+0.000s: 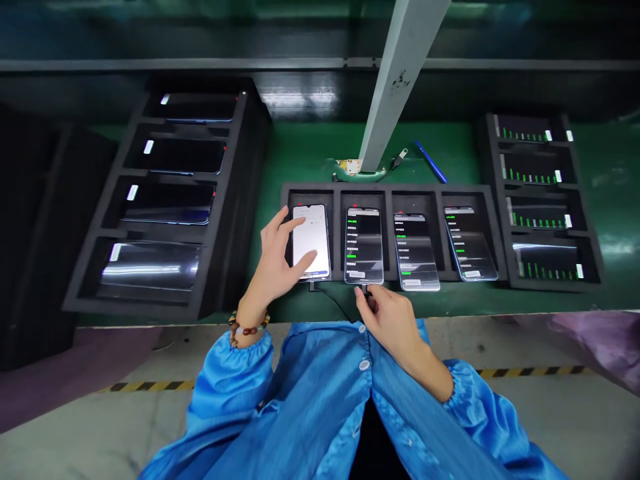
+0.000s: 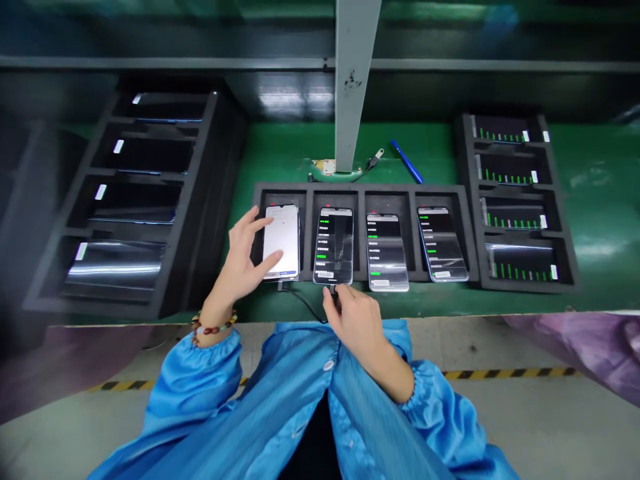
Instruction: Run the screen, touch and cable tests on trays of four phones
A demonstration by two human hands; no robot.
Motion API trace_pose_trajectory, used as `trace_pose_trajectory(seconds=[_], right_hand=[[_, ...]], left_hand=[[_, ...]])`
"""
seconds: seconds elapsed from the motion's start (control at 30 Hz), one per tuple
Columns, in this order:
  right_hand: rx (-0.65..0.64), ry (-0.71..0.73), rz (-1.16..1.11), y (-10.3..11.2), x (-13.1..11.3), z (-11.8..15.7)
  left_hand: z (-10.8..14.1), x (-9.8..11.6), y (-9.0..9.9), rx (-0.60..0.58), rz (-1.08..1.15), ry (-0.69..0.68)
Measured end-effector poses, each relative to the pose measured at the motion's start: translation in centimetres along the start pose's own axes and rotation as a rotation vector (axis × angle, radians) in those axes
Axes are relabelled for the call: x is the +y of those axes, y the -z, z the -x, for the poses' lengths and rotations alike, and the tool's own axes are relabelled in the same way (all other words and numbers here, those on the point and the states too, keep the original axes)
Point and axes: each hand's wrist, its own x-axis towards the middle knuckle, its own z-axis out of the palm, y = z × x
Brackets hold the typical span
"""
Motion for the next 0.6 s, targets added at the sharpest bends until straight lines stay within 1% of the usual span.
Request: trace_pose_trajectory(seconds=[0.07,0.13,0.2,0.27,0.33,0.4,0.47,0.5,0.53,0.6], right_hand=[[0.072,-0.005,0.047,-0.4,0.0,-0.1],[0.15,-0.013,0.08,-0.8,0.0,-0.3],[0.201,-0.007,0.073,-1.2,0.1,-0.5],[0.216,0.001,0.051,-1.7,0.1,-0.5],[0.199,0.01,0.03,-1.9,0.0,-0.4],[0.166,0.027,0.006,-1.6,0.0,0.1],[0.077,0.018,-0.058,-0.1,0.1,0.9],[0.005,-0.002,-0.111,1.1,0.2,1.3],[-0.083,-0.031,-0.174,2.7,0.3,1.7],[-0.257,-0.088,-0.301,6.8,0.5,2.3]], left_hand=[[-1.3,-0.5,-0.4,0.045,-0.014,0.024],[-2.6,-0.9,-0.9,0.054,-0.044,0.051],[-3.6,-1.1,-1.2,0.054,-0.071,0.067],[-4.1,-1.2,-1.4,0.058,-0.086,0.065],[-4.2,-1.2,-1.4,0.059,-0.096,0.05],[-4.1,-1.2,-1.3,0.036,-0.103,0.03],[-4.0,-1.3,-1.2,-0.004,-0.104,0.011],[-3.9,-1.4,-1.1,-0.022,-0.102,0.003],[-3.9,-1.5,-1.1,-0.033,-0.099,-0.004],[-3.9,-1.7,-1.0,-0.034,-0.084,-0.02]])
